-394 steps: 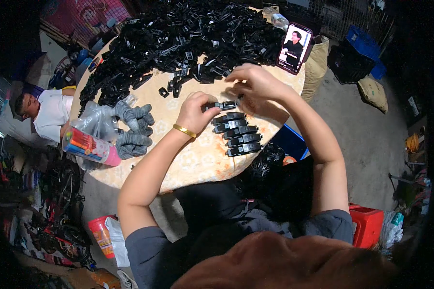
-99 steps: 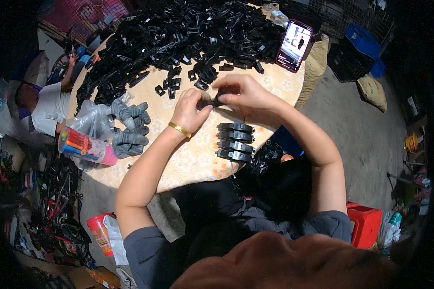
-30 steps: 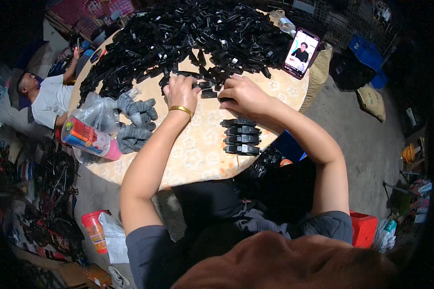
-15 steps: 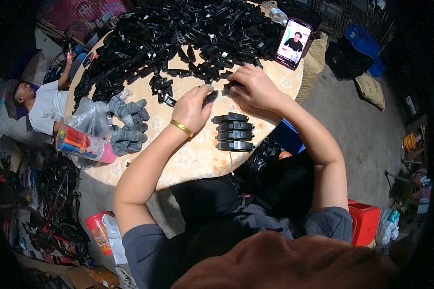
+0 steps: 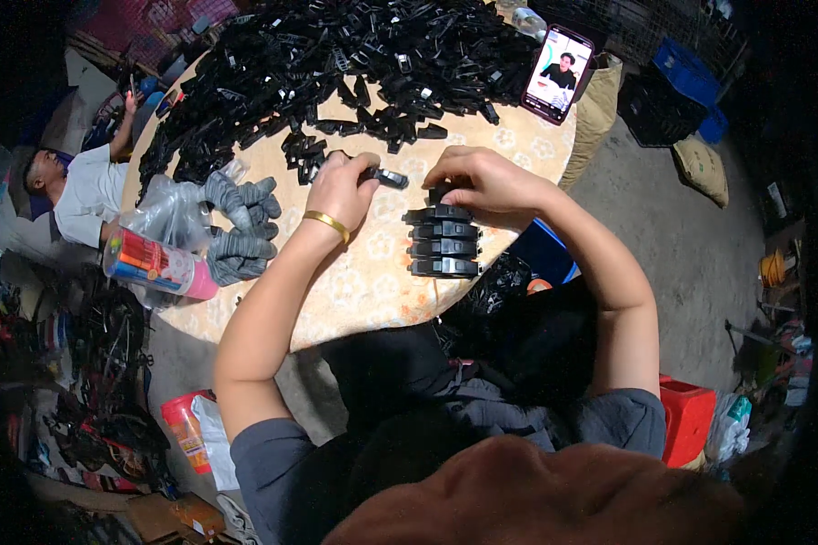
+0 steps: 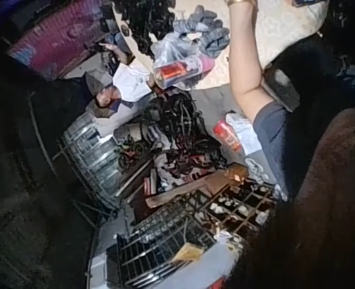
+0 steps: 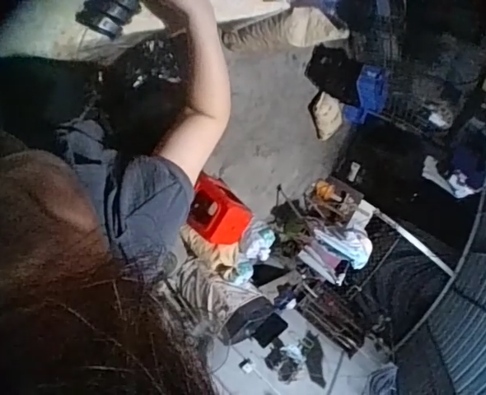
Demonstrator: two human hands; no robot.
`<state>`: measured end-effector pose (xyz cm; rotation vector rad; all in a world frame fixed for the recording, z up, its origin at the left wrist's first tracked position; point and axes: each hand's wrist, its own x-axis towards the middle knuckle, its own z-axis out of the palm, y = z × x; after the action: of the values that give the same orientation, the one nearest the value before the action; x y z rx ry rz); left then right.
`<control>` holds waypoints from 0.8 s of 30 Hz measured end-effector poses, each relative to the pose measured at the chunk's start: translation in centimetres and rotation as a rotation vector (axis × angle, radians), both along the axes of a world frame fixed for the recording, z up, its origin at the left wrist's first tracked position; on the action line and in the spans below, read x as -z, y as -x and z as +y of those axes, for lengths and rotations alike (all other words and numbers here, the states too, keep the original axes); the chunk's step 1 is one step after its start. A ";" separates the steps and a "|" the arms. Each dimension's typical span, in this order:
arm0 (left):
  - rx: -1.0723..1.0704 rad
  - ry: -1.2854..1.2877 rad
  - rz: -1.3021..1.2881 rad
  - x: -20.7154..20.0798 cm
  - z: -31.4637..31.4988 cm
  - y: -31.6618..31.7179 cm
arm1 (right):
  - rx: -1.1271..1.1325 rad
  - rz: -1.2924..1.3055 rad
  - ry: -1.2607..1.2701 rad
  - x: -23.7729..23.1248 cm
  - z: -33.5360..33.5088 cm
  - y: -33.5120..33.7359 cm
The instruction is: The person assembles plastic components by connecting small plastic pieces together by hand and places the assembled units in a row on the table. The person also operates a smartphone.
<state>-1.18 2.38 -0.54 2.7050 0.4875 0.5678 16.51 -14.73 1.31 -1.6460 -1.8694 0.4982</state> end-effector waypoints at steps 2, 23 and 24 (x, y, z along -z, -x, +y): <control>0.006 -0.062 -0.079 0.3 -0.3 -0.1 | 0.008 -0.053 -0.033 0.3 0.1 -0.1; 0.102 0.092 -0.066 0.2 -0.8 -0.2 | 0.189 -0.362 -0.236 1.0 1.1 0.7; 0.102 0.093 -0.065 0.1 -0.8 -0.3 | 0.172 -0.353 -0.233 0.6 1.1 0.8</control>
<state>-0.85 1.60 -0.68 2.5969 0.3486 0.5874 15.70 -13.65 0.67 -1.7986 -1.9173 -0.0878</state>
